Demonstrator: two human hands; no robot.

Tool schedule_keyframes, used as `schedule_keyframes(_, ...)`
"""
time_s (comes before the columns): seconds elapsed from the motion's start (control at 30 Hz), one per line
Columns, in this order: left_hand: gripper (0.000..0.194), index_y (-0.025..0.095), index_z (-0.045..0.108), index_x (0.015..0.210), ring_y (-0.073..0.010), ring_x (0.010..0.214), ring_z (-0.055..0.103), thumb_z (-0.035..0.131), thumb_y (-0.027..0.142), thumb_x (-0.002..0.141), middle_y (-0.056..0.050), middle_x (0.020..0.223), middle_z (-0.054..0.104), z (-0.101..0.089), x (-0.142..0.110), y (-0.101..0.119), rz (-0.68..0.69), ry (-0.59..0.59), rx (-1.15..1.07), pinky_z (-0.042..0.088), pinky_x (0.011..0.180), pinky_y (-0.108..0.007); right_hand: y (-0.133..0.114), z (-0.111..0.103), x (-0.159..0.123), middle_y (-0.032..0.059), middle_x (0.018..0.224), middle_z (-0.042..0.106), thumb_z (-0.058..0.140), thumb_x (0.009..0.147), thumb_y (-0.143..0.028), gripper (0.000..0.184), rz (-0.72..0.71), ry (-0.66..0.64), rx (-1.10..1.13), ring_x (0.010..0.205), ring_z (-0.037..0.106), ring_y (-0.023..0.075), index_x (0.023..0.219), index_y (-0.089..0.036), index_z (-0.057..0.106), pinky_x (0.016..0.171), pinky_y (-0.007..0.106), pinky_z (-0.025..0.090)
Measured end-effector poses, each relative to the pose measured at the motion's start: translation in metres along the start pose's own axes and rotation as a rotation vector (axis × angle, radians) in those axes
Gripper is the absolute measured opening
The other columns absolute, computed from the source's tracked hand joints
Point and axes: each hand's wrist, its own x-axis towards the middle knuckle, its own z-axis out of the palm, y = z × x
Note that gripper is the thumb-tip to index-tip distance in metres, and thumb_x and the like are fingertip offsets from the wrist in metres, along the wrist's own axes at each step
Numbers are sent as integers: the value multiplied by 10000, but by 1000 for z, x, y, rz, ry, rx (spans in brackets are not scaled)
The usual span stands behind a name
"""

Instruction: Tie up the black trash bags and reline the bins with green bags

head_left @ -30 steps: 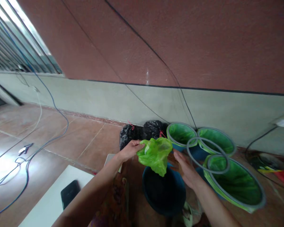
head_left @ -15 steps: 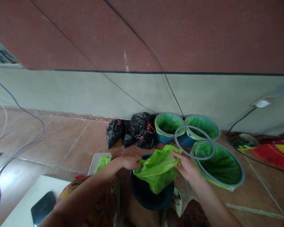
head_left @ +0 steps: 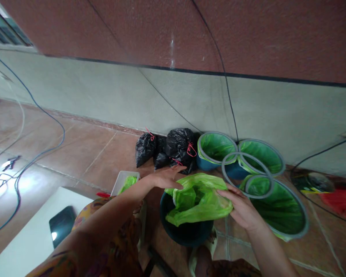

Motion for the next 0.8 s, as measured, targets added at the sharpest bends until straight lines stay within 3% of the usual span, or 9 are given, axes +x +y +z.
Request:
schedule_keyframes(0.1, 769, 209, 333, 1482, -220, 1284, 498, 660, 387, 808, -108, 1477, 448, 5, 7, 17, 122, 48, -217, 388, 1060, -333, 3, 8, -7, 49, 993, 759, 835, 627, -287, 396, 31, -136, -45, 866, 710, 215, 1006, -232, 733, 790, 317, 549)
schedule_keyframes(0.23, 588, 185, 484, 1377, -198, 1166, 584, 640, 271, 816, -82, 1340, 588, 20, 11, 24, 228, 68, -278, 438, 998, -304, 4, 9, -10, 65, 1029, 749, 809, 671, -390, 410, 80, -269, -70, 891, 701, 227, 1046, -248, 726, 829, 349, 539)
schedule_keyframes(0.33, 396, 160, 618, 1206, -167, 984, 652, 601, 205, 813, -38, 1127, 696, 28, 11, 23, 230, 50, -210, 485, 887, -247, 5, 5, -6, 70, 989, 752, 773, 699, -458, 385, 58, -263, -129, 866, 693, 217, 1014, -240, 734, 811, 331, 531)
schedule_keyframes(0.43, 344, 191, 659, 1116, -161, 937, 656, 562, 142, 790, -12, 1051, 711, 34, 10, 21, 131, 148, -10, 490, 865, -237, 8, -2, 4, 57, 899, 746, 746, 713, -454, 391, 5, -249, -323, 775, 671, 197, 1023, -216, 725, 710, 296, 514)
schedule_keyframes(0.53, 341, 207, 652, 1120, -195, 982, 652, 541, 149, 802, -48, 1078, 694, 40, 8, 16, -14, 247, 228, 500, 889, -276, 12, -8, 15, 39, 837, 727, 679, 737, -427, 303, -169, -96, -661, 742, 641, 200, 933, -202, 728, 670, 295, 476)
schedule_keyframes(0.63, 375, 177, 617, 1150, -213, 929, 668, 489, 103, 806, -101, 1113, 661, 43, 8, 7, -149, 219, 414, 532, 834, -306, 13, -14, 21, 37, 845, 716, 581, 752, -354, 216, -381, 173, -990, 769, 633, 210, 849, -217, 717, 731, 318, 455)
schedule_keyframes(0.8, 407, 142, 578, 1161, -222, 930, 666, 416, 32, 804, -134, 1136, 622, 43, 10, -7, -248, 186, 516, 550, 803, -325, 5, -28, 20, 84, 927, 698, 482, 762, -294, 269, -538, 569, -1294, 803, 623, 227, 900, -207, 696, 752, 334, 439)
